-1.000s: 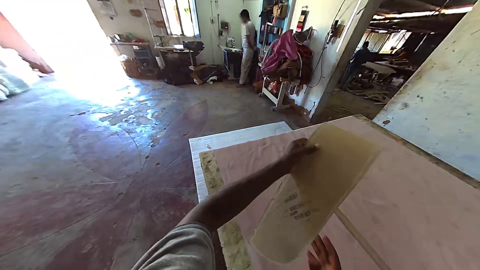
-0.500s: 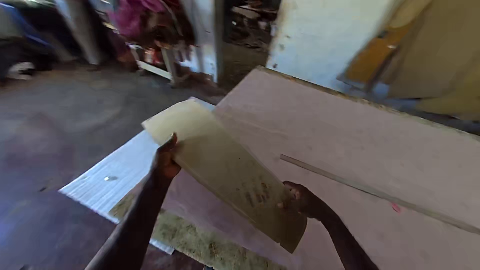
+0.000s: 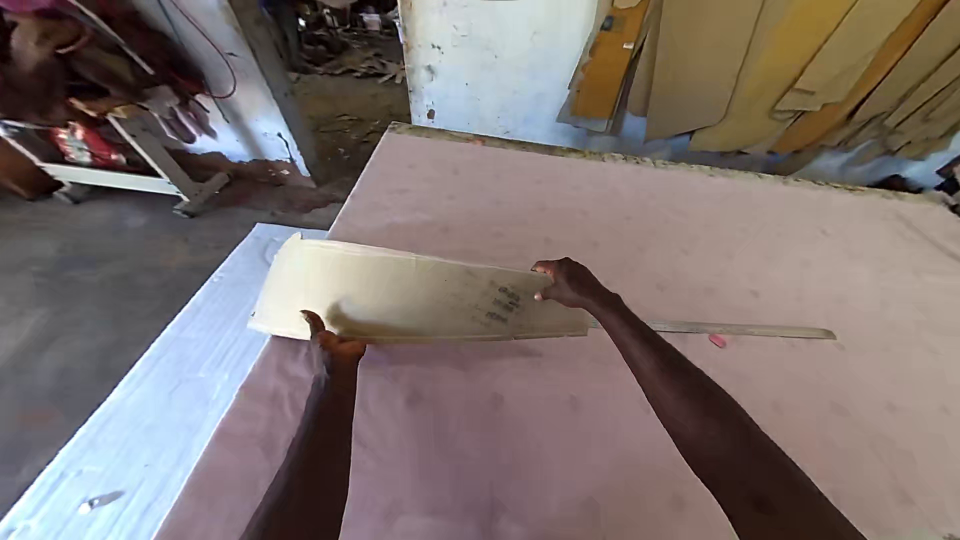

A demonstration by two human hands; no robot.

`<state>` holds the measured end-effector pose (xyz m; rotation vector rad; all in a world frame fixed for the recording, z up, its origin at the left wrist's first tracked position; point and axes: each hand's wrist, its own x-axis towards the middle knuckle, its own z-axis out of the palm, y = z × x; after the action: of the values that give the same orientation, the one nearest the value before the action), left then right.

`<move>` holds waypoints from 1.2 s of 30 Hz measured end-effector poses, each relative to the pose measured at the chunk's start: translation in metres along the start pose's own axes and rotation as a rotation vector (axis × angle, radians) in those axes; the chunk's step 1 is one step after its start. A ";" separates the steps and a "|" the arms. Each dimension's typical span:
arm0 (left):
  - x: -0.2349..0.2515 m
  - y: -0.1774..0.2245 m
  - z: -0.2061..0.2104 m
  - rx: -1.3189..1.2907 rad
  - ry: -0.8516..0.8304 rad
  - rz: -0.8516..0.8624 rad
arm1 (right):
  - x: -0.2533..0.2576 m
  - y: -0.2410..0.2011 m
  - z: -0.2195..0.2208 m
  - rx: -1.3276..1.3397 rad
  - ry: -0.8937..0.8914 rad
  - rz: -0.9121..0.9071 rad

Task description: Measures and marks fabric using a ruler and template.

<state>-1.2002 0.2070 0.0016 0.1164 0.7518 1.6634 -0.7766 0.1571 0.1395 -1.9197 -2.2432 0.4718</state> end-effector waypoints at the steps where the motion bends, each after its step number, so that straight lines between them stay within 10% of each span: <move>1: 0.014 -0.005 0.006 0.018 0.047 0.007 | 0.010 0.002 0.003 -0.016 0.010 0.005; 12: 0.142 0.003 0.022 0.185 -0.080 0.171 | 0.110 0.003 0.031 0.017 -0.067 -0.073; 36: 0.170 0.029 -0.013 0.123 -0.105 0.260 | 0.130 -0.034 0.065 -0.027 -0.104 -0.126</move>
<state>-1.2732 0.3554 -0.0482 0.4000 0.7838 1.8396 -0.8511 0.2710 0.0783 -1.7917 -2.4298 0.5375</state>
